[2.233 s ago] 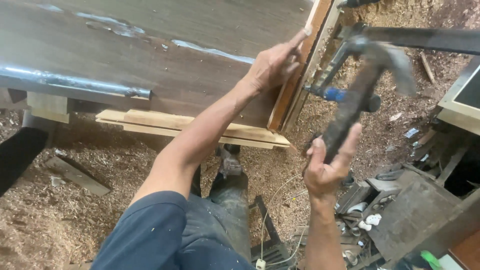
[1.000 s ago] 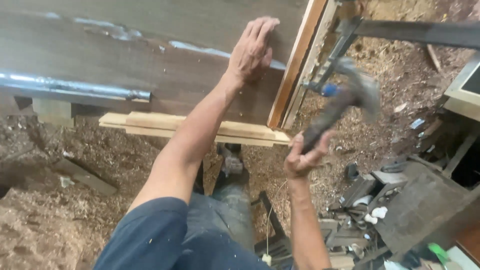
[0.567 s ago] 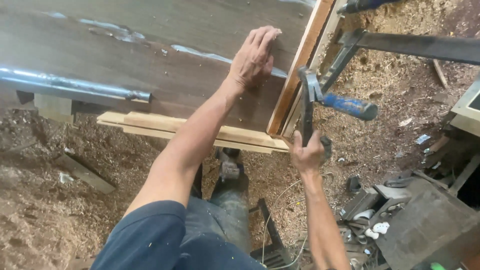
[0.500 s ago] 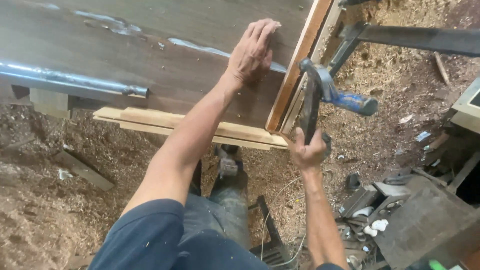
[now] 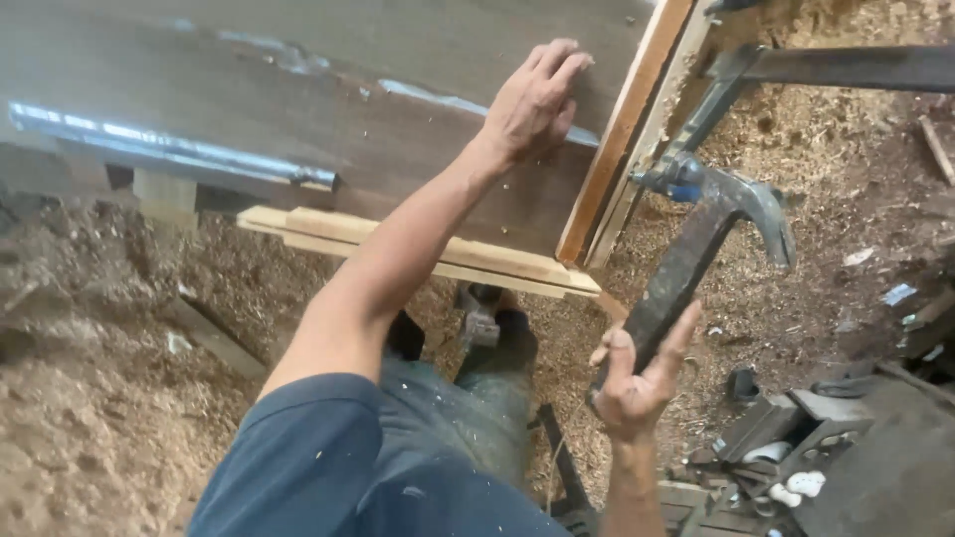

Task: Nailing thin wooden strips onto a larger board to create a decorative or structural surface.

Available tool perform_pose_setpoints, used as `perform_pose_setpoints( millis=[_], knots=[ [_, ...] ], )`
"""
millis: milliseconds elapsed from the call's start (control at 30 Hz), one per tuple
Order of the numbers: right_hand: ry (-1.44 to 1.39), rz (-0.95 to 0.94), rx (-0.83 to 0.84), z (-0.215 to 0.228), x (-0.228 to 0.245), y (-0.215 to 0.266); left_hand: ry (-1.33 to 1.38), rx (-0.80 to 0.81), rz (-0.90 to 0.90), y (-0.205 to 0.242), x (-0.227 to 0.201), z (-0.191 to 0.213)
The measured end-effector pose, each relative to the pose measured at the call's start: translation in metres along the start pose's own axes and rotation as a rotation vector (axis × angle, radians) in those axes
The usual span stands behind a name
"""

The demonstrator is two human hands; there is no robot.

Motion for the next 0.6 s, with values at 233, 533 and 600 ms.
perform_pose_setpoints(
  millis=[233,533,600],
  knots=[
    [-0.005,-0.200,-0.404,-0.084,0.064,-0.019,-0.121,0.124,-0.182,0.022,0.119,0.152],
    [0.060,-0.461,-0.643,-0.148,0.084,-0.076,-0.166,0.283,-0.139,0.026,0.149,0.159],
    [0.038,-0.749,-0.534,-0.152,0.083,-0.070,-0.158,0.299,-0.132,0.034,0.143,0.159]
  ],
)
Point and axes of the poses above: each hand's wrist, its own y-axis away from the middle knuckle, its own z-axis out of the back of the hand, x = y × z, the point moved 4 cm from there along -y, towards the middle knuckle, and after that the axes turned 13 degrees about -z, right-handed, at the moved point
